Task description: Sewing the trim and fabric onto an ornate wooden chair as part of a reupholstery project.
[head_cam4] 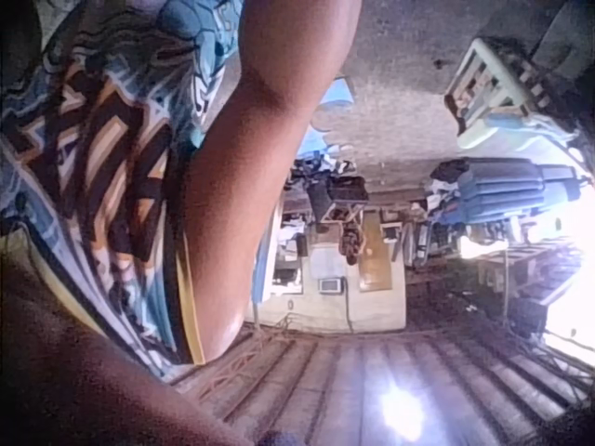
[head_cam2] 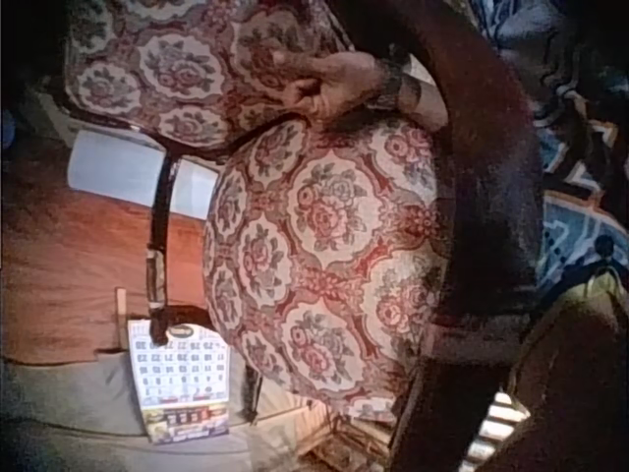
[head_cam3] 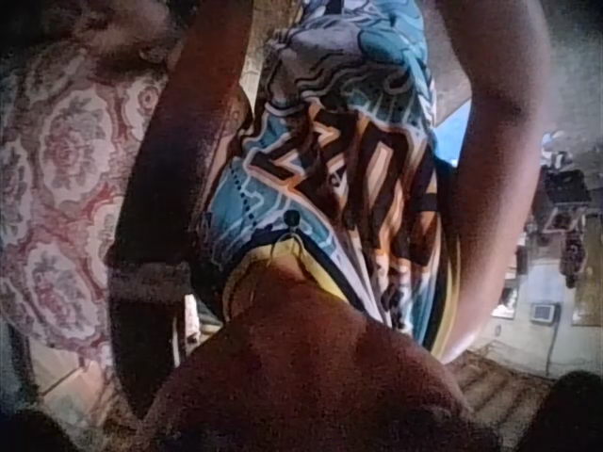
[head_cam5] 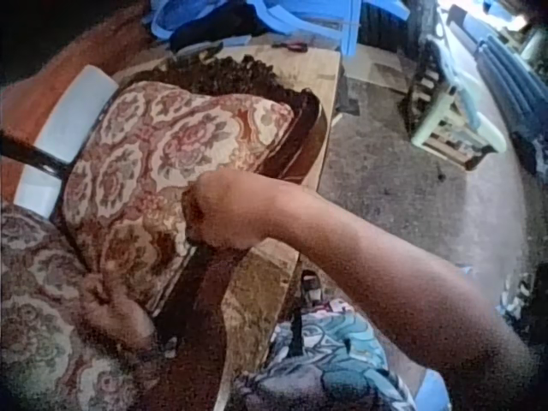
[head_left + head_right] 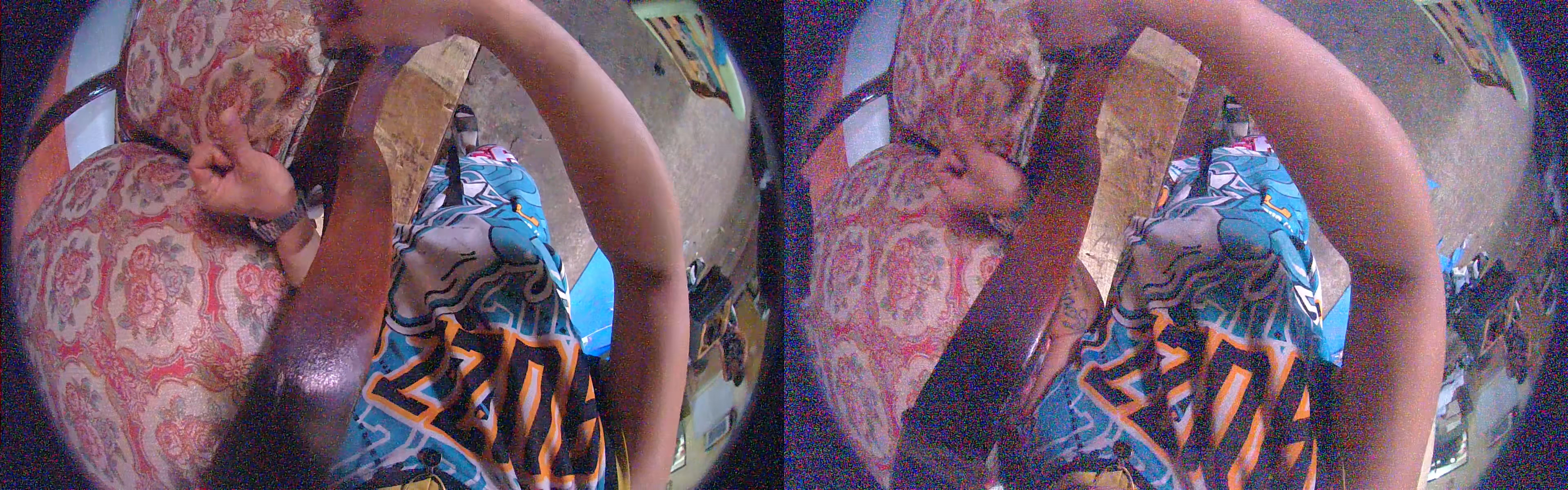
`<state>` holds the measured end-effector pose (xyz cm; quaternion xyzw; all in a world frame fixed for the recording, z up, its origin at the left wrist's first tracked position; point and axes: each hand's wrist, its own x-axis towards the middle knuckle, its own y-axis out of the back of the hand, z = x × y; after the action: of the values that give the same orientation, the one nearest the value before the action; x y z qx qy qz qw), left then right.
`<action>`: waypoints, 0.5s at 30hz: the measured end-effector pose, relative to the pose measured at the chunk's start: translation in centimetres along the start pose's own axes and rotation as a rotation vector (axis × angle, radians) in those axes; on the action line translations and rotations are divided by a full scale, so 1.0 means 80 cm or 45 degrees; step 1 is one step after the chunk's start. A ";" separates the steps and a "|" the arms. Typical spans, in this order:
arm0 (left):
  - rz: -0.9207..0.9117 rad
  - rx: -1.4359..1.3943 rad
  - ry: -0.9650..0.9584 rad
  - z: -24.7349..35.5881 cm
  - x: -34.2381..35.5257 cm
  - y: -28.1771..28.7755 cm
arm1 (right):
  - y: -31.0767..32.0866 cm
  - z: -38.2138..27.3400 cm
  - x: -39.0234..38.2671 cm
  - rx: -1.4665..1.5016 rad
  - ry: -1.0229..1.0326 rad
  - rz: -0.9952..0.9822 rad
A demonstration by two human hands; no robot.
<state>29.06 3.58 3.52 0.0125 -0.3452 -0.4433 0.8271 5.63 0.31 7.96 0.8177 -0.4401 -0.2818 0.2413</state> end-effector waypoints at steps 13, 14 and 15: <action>-0.884 -0.418 -0.501 0.049 -0.017 0.032 | -0.020 0.017 0.025 -0.938 0.320 0.000; -0.958 -0.410 -0.520 0.050 -0.012 0.030 | -0.020 0.014 0.022 -0.716 0.177 0.083; -1.104 -0.391 -0.557 0.052 -0.010 0.026 | -0.020 0.014 0.019 -0.496 0.039 0.166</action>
<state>27.86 6.61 6.93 -0.0602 -0.4043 -0.7836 0.4679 6.52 -0.40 5.78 0.7297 -0.4255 -0.3329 0.4191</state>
